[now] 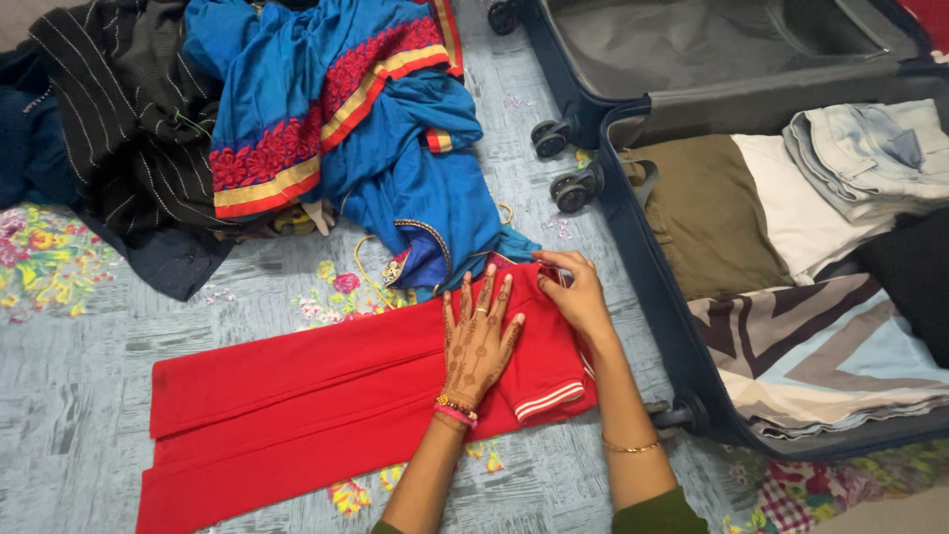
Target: The person folds a pair of jeans and a red shirt by hand on a bed before placing them into an open suitcase.
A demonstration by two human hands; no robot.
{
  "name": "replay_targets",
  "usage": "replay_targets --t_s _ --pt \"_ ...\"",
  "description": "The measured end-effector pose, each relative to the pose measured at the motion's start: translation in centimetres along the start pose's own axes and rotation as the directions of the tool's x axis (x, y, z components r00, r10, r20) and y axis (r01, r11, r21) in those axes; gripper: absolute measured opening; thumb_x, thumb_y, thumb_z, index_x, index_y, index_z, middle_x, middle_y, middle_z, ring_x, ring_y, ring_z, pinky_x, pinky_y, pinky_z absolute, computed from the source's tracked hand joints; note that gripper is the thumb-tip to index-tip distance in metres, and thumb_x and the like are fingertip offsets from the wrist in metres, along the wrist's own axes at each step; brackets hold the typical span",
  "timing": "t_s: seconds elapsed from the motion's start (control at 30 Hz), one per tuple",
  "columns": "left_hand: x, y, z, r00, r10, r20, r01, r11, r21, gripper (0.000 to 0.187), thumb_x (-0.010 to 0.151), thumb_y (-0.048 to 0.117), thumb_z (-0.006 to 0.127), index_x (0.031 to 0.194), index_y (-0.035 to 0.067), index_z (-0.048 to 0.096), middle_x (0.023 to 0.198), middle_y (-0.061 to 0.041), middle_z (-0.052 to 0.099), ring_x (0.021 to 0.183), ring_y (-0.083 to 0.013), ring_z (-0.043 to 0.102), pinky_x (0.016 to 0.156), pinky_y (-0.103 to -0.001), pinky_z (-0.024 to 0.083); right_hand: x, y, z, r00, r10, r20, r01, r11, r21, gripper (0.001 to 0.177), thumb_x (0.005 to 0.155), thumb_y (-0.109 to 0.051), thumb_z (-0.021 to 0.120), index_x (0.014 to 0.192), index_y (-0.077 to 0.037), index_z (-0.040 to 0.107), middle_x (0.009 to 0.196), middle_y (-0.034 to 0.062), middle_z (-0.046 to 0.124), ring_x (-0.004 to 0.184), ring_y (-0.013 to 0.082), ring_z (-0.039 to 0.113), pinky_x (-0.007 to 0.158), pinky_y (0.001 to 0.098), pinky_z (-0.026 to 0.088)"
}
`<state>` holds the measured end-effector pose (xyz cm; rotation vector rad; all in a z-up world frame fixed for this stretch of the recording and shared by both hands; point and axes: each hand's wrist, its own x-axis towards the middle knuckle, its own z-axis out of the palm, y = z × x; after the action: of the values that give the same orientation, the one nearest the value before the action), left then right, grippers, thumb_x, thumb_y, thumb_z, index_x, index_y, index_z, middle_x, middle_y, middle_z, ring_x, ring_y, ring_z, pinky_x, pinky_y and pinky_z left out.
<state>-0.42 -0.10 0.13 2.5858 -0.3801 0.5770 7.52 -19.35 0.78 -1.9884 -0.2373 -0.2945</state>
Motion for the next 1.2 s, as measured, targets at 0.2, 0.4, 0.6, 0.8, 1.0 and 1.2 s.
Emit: replay_targets --t_s 0.2,0.4,0.6,0.8,1.0,1.2 --pt "0.0 0.0 0.0 1.0 0.008 -0.013 -0.008 1.0 0.017 0.066 0.104 0.047 0.051 0.162 0.023 0.033 0.171 -0.004 0.021 0.158 -0.0347 0.017 0.125 -0.061 0.01 0.7 2.6 2.2 0.96 0.105 -0.26 -0.133 0.987 -0.094 0.022 0.083 -0.002 0.076 0.1 -0.015 0.082 0.092 0.0057 0.068 0.075 0.0147 0.064 0.069 0.0274 0.054" --pt "-0.1 0.2 -0.1 1.0 0.016 -0.024 -0.016 1.0 0.021 0.066 0.104 0.047 0.052 0.162 0.022 0.033 0.171 -0.004 0.021 0.157 -0.036 0.018 0.124 -0.062 0.012 1.1 3.9 2.3 0.906 0.352 -0.234 -0.28 0.914 0.293 0.022 0.086 0.002 0.07 0.104 -0.007 0.079 0.095 0.0048 0.073 0.078 0.0083 0.064 0.069 0.0245 0.052" --pt "-0.1 0.1 0.2 0.999 0.016 -0.052 -0.014 1.0 0.027 0.065 0.103 0.046 0.053 0.161 0.022 0.034 0.17 -0.004 0.024 0.156 -0.0353 0.021 0.125 -0.062 0.012 0.1 1.2 -1.2 0.948 0.177 -0.263 -0.095 0.951 0.296 0.029 0.091 0.008 0.054 0.112 0.002 0.073 0.106 0.009 0.076 0.088 0.012 0.068 0.08 0.0266 0.055" --pt "-0.3 -0.6 0.9 0.995 0.01 -0.097 -0.008 1.0 0.023 0.057 0.107 0.038 0.052 0.158 0.015 0.042 0.167 -0.008 0.034 0.153 -0.0341 0.031 0.124 -0.059 0.02 -2.9 -6.3 0.0 0.986 -0.024 -0.165 -0.009 0.98 -0.197 0.023 0.091 -0.001 0.061 0.11 0.001 0.074 0.105 0.0161 0.076 0.094 0.0255 0.074 0.084 0.0339 0.057" --pt "0.8 -1.1 -1.8 0.95 -0.313 -0.017 0.313 0.949 0.038 0.031 0.109 0.036 0.053 0.124 0.011 0.066 0.125 -0.011 0.066 0.117 -0.0332 0.06 0.095 -0.051 0.051 -2.8 -5.6 0.5 0.986 0.011 -0.168 -0.068 0.938 -0.339 0.029 0.083 -0.016 0.078 0.107 0.001 0.071 0.098 0.0161 0.07 0.087 0.0294 0.071 0.076 0.0384 0.056" --pt "0.7 -4.6 -7.3 0.847 -0.319 0.425 0.357 0.934 -0.01 0.035 0.098 0.037 0.062 0.128 0.019 0.063 0.12 -0.011 0.065 0.116 -0.0343 0.06 0.099 -0.047 0.05 -2.0 -1.4 0.5 0.981 0.183 -0.072 -0.195 0.948 -0.252 0.027 0.081 -0.019 0.084 0.1 -0.002 0.076 0.086 0.0096 0.07 0.076 0.0226 0.067 0.069 0.0335 0.053"
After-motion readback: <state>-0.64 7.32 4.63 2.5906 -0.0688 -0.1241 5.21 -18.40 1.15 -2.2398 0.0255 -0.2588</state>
